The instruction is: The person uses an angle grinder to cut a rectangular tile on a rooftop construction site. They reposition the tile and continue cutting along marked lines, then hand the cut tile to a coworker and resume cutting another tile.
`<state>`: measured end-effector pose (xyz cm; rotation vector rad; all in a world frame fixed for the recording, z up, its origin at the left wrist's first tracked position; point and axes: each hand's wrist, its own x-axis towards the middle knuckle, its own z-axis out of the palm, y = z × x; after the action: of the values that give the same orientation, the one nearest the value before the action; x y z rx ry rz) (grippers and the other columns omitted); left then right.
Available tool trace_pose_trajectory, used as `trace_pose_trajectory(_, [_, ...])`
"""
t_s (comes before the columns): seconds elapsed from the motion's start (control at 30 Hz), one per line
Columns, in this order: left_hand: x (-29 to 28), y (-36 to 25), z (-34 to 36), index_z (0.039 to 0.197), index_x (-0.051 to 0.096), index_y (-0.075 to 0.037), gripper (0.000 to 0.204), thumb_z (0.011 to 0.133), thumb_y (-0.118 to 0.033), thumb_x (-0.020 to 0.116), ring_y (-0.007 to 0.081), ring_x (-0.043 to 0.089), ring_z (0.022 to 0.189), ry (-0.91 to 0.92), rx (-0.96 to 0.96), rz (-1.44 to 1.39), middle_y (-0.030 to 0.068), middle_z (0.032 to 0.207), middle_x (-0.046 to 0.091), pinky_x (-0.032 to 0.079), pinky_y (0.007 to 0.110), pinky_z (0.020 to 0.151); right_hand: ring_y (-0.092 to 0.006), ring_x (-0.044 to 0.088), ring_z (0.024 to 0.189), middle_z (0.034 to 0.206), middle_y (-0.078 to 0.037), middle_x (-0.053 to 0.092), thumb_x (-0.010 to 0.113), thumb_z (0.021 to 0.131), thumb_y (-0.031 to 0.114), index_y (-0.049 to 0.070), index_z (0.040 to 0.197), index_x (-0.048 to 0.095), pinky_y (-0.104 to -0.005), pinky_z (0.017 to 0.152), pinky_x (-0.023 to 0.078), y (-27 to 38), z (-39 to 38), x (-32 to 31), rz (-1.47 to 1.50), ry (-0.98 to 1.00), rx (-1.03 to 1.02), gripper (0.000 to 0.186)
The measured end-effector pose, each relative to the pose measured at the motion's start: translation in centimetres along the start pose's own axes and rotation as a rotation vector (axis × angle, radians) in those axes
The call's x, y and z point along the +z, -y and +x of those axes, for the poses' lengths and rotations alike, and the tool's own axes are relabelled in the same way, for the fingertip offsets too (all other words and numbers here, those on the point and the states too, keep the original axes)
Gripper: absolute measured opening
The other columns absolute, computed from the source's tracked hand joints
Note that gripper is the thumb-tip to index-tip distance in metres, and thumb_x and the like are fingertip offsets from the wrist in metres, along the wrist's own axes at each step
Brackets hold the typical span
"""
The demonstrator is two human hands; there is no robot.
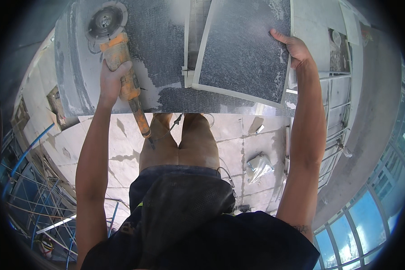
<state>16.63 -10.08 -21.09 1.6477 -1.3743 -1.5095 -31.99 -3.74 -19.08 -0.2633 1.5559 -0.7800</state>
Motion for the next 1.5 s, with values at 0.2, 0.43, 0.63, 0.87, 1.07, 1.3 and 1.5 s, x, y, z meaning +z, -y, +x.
trace_pose_trajectory(0.2, [0.0,-0.6,-0.3,0.119,0.049,0.003,0.057,0.078,-0.023,0.078,0.0173,0.063,0.09,0.023,-0.012,-0.039,0.0107,0.103,0.062,0.053,0.033,0.079,-0.0314,0.067,0.105,0.119,-0.025,0.063,0.083,0.081,0.027,-0.014,0.129,0.05,-0.0401,0.088,0.058,-4.4,-2.0,-0.2,0.061,-0.047,-0.081,0.071])
trace_pose_trajectory(0.43, [0.1,-0.6,0.0,0.119,0.05,0.005,0.061,0.077,-0.029,0.078,0.0186,0.064,0.091,0.009,0.013,0.004,0.0117,0.103,0.063,0.053,0.032,0.079,-0.0305,0.065,0.108,0.12,-0.024,0.063,0.085,0.077,0.027,-0.013,0.132,0.047,-0.041,0.09,0.056,-7.0,-3.0,-0.2,0.001,-0.076,-0.083,0.078])
trace_pose_trajectory(0.63, [-0.3,0.4,0.0,0.119,0.05,0.005,0.063,0.077,-0.031,0.078,0.0199,0.064,0.093,-0.004,0.039,0.039,0.0131,0.104,0.064,0.053,0.032,0.08,-0.0318,0.065,0.108,0.119,-0.025,0.063,0.087,0.076,0.029,-0.013,0.131,0.048,-0.0425,0.091,0.056,-9.8,-5.3,-0.2,-0.055,-0.133,-0.095,0.08])
trace_pose_trajectory(0.87, [-0.2,0.1,0.3,0.12,0.049,0.005,0.063,0.077,-0.029,0.079,0.0201,0.065,0.094,0.027,0.028,0.013,0.014,0.105,0.063,0.054,0.034,0.081,-0.0268,0.066,0.104,0.114,-0.017,0.067,0.087,0.076,0.03,-0.008,0.127,0.055,-0.0398,0.091,0.054,-9.5,-5.9,-0.9,-0.14,-0.082,-0.045,0.071])
trace_pose_trajectory(1.07, [-0.1,-0.1,0.0,0.121,0.048,0.004,0.061,0.078,-0.027,0.078,0.0195,0.064,0.093,0.012,0.006,0.004,0.0118,0.106,0.061,0.054,0.033,0.08,-0.0314,0.067,0.103,0.109,-0.023,0.068,0.089,0.071,0.033,-0.014,0.121,0.057,-0.0403,0.092,0.054,-10.4,-6.9,-0.3,-0.203,-0.066,-0.117,0.075])
trace_pose_trajectory(1.3, [-0.5,0.7,0.9,0.125,0.047,0.003,0.06,0.08,-0.023,0.077,0.0193,0.063,0.094,0.064,0.003,-0.05,0.0109,0.108,0.06,0.054,0.033,0.081,-0.0253,0.068,0.093,0.098,-0.019,0.07,0.086,0.074,0.039,-0.013,0.11,0.062,-0.0366,0.085,0.054,-10.6,-7.4,0.2,-0.339,-0.051,-0.191,0.068])
trace_pose_trajectory(1.5, [0.2,-0.3,0.4,0.128,0.045,0.002,0.06,0.082,-0.022,0.075,0.0199,0.061,0.098,0.006,0.005,-0.027,0.0109,0.112,0.058,0.052,0.034,0.086,-0.0275,0.068,0.079,0.082,-0.018,0.069,0.088,0.061,0.056,-0.012,0.093,0.065,-0.0386,0.075,0.053,-11.5,-6.5,-0.3,-0.727,-0.307,-0.195,0.079])
